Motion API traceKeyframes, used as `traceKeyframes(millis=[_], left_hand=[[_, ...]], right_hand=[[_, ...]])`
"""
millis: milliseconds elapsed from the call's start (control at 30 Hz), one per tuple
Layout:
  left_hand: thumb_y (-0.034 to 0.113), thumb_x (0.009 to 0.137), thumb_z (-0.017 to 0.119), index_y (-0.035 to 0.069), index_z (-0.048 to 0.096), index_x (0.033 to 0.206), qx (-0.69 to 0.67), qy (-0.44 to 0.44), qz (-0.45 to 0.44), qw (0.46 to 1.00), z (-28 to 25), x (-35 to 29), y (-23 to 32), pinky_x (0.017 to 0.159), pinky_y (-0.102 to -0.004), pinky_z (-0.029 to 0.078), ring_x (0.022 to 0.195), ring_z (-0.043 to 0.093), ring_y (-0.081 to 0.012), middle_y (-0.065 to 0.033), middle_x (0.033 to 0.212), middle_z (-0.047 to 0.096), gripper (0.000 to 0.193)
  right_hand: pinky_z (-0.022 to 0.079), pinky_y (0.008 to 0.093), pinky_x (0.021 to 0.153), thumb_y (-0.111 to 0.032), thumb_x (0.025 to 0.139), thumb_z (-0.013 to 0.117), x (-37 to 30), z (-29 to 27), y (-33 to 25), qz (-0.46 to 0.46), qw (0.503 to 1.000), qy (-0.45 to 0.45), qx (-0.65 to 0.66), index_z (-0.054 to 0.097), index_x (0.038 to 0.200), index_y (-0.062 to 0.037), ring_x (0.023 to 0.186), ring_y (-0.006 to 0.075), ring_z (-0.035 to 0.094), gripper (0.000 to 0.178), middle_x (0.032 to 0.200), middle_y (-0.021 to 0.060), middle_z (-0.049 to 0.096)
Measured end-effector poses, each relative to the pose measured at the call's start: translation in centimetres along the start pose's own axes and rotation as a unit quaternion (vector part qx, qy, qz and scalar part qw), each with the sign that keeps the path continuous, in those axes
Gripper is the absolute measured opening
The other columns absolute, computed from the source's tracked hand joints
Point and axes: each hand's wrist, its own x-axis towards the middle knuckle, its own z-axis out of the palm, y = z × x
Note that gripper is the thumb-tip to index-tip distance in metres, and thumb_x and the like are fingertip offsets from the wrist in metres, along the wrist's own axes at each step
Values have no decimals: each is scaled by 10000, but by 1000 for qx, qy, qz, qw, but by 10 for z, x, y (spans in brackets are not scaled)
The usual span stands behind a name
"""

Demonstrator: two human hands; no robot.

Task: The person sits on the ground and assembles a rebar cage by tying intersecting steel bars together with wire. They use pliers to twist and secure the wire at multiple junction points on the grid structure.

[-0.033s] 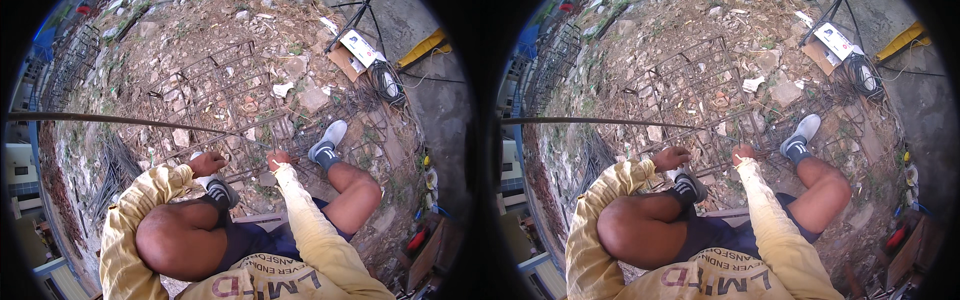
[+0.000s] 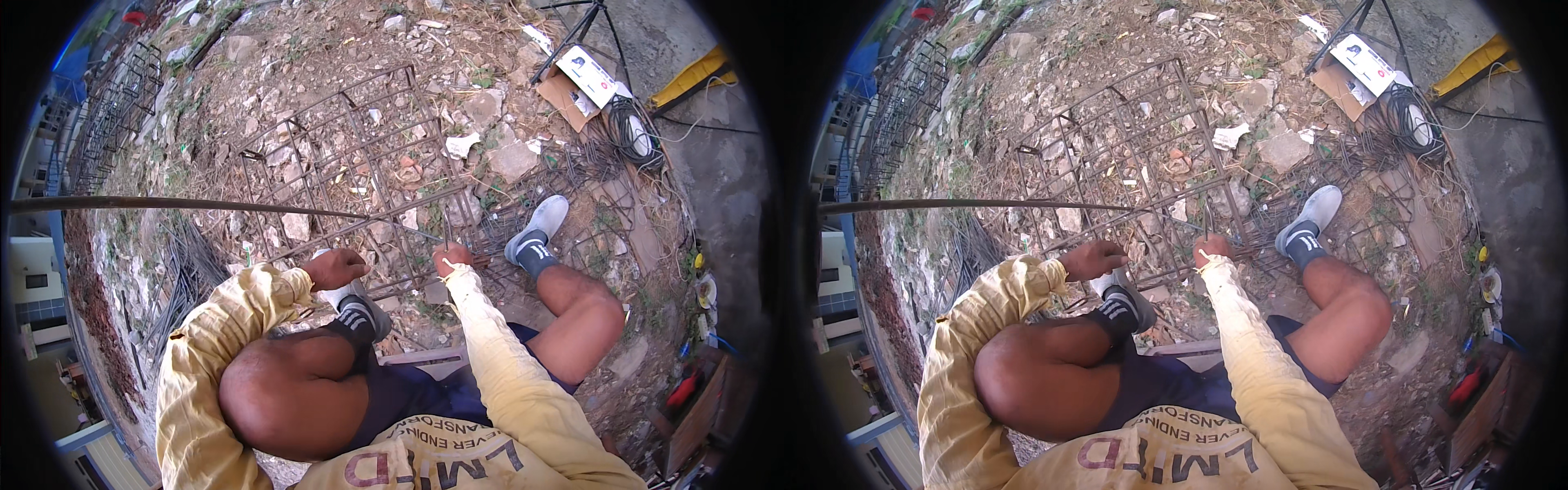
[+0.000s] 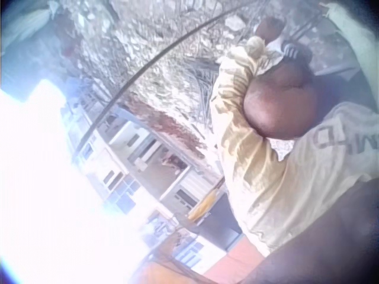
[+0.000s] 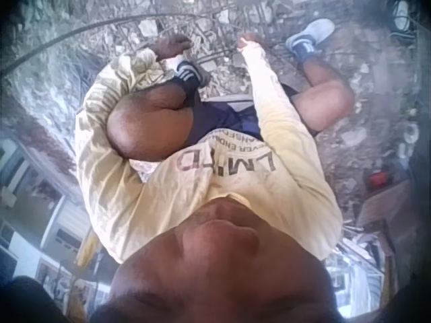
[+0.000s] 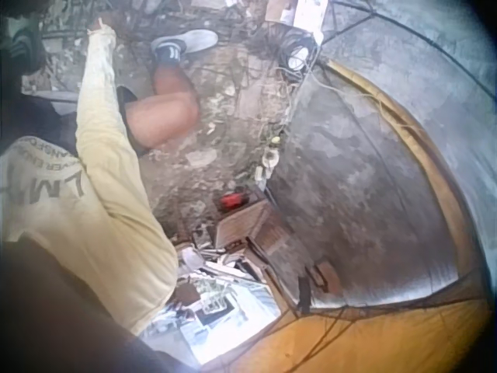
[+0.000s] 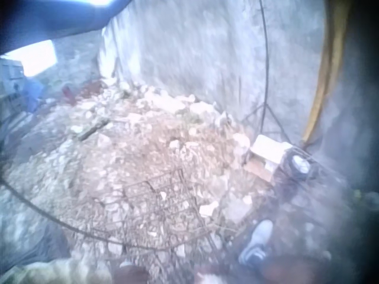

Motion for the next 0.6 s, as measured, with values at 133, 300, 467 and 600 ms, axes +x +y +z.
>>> traceKeyframes(millis=[133, 300, 467, 600], left_hand=[[405, 902, 513, 26, 644, 1080, 111, -19, 52, 992, -12, 22, -22, 913, -425, 453, 1015, 603, -350, -180, 1090, 637, 439], [360, 912, 523, 24, 628, 1101, 21, 51, -21, 998, 38, 115, -75, 858, -419, 485, 1009, 615, -307, -159, 1072, 646, 400], [374, 877, 570, 32, 593, 1134, -558, 140, -188, 796, 72, 194, -52, 766, -354, 513, 907, 627, -207, -95, 989, 670, 429], [321, 922, 559, 77, 557, 1149, -671, 114, -34, 732, 121, 222, -117, 725, -335, 499, 828, 602, -164, 1, 965, 651, 333]], right_hand=[[511, 480, 747, -265, 801, 548, 19, 41, -3, 12, 1000, -5, 13, 683, 805, 11, 808, 434, 634, 308, 809, 270, 641], [507, 476, 730, -250, 770, 578, 22, 69, -13, 59, 996, 7, 69, 680, 792, -4, 797, 420, 635, 267, 791, 265, 638], [507, 409, 724, -209, 715, 647, 50, 67, 29, 78, 991, 0, 112, 710, 804, -36, 774, 329, 661, 205, 776, 189, 675], [487, 342, 743, -142, 684, 684, 24, 39, -7, 83, 965, -101, 229, 718, 831, -28, 780, 256, 647, 189, 811, 137, 688]])
